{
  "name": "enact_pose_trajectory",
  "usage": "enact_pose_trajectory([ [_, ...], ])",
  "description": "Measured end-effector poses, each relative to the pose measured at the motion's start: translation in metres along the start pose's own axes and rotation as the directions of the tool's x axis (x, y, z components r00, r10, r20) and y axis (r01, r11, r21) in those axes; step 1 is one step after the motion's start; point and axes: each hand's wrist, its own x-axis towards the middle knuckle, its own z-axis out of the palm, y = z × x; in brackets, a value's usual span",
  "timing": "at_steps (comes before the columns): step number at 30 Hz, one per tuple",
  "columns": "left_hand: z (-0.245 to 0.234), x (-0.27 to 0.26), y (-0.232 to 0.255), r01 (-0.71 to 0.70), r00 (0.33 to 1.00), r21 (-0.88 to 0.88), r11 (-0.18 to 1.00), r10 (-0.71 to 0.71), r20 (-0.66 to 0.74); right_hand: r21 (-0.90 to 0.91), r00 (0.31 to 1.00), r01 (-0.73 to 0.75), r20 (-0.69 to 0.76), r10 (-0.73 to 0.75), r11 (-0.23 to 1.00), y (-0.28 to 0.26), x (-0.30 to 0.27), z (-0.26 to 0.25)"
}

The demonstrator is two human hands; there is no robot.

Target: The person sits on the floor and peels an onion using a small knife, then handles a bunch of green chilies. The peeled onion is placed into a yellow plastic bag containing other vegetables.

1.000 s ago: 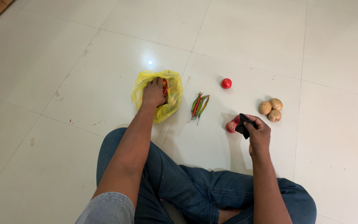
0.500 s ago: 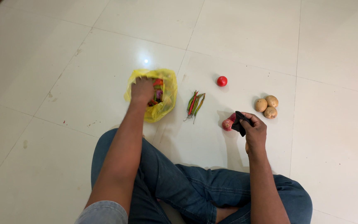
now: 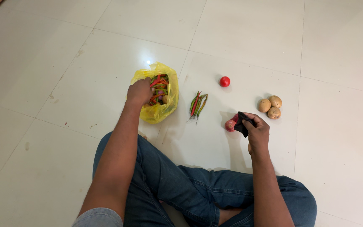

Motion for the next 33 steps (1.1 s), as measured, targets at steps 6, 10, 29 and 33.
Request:
enact_pose_trajectory([
  [6,0.009,0.010,0.000,0.105,0.992,-0.089,0.990,-0.099,0.075,0.006,1.000,0.010,0.010,-0.010,1.000,0.002,-0.001,0.000],
  [10,0.003,0.009,0.003,0.204,0.972,-0.052,0.978,-0.196,0.129,0.012,1.000,0.015,0.013,-0.015,1.000,0.003,0.000,-0.001],
  [29,-0.008,0.011,-0.014,0.262,0.958,-0.193,0.945,-0.231,0.171,-0.032,1.000,0.008,0.010,-0.008,0.999,-0.001,-0.004,0.004],
  [33,-0.015,0.000,-0.018,0.287,0.954,-0.111,0.951,-0.273,0.125,-0.040,1.000,0.001,0.011,0.000,0.999,0.003,-0.001,0.004],
])
